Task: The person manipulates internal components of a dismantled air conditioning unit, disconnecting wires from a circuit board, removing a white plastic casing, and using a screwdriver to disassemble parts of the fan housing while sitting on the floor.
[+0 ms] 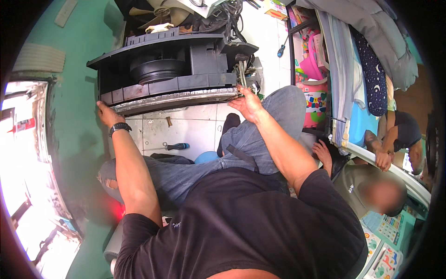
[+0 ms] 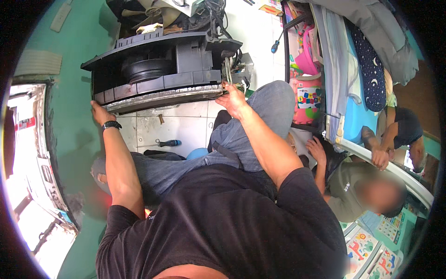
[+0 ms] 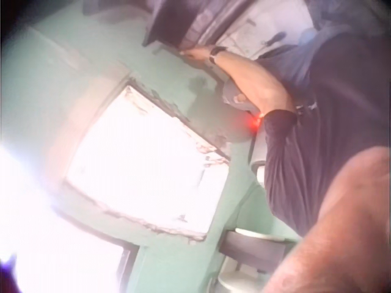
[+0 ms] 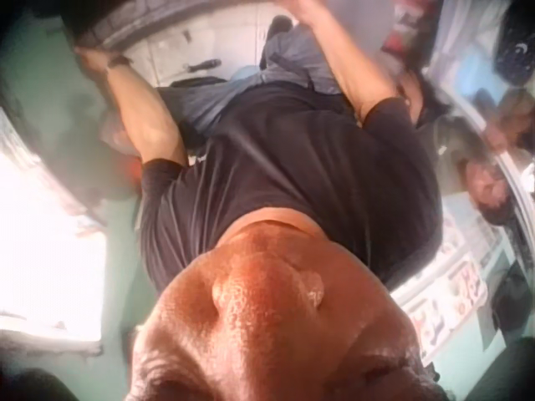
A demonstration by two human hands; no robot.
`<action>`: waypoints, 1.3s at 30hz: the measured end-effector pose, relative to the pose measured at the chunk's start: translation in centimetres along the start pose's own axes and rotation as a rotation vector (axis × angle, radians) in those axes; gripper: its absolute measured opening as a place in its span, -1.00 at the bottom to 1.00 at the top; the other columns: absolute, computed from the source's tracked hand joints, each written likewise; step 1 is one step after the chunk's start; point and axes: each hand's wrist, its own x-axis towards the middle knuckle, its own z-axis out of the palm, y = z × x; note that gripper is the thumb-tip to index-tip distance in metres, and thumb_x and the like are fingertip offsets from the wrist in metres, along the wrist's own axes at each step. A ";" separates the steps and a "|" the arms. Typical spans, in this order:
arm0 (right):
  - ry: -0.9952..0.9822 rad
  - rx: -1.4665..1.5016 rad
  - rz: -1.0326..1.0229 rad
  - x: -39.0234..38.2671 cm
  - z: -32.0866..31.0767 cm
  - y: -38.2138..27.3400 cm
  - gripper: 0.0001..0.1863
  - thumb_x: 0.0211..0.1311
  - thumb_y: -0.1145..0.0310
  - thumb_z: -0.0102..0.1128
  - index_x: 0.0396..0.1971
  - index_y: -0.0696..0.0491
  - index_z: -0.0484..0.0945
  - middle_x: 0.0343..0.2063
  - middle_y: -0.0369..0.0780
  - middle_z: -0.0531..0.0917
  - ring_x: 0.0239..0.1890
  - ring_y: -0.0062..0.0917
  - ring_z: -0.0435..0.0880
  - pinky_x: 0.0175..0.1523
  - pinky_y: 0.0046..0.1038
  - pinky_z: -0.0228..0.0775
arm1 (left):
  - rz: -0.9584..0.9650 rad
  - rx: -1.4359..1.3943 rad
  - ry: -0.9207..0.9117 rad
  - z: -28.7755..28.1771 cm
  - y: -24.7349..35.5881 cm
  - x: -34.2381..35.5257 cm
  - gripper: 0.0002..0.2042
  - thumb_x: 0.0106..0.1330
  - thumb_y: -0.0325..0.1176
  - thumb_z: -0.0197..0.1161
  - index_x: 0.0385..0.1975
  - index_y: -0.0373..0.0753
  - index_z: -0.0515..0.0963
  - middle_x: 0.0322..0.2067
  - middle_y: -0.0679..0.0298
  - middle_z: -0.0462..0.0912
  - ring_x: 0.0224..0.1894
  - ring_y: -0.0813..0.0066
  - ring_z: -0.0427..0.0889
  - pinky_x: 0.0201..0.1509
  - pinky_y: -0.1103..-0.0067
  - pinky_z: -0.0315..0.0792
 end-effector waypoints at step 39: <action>0.136 -0.288 -0.219 0.4 -0.5 2.5 -0.49 0.47 0.16 -0.03 0.25 0.18 0.27 0.07 0.12 0.52 0.16 -0.10 0.51 0.26 -0.20 0.31 | 0.094 0.470 0.155 3.4 -0.1 -2.1 -0.31 0.57 0.10 -0.13 0.35 -0.48 0.33 0.31 0.01 0.45 0.30 0.14 0.47 0.44 0.30 0.30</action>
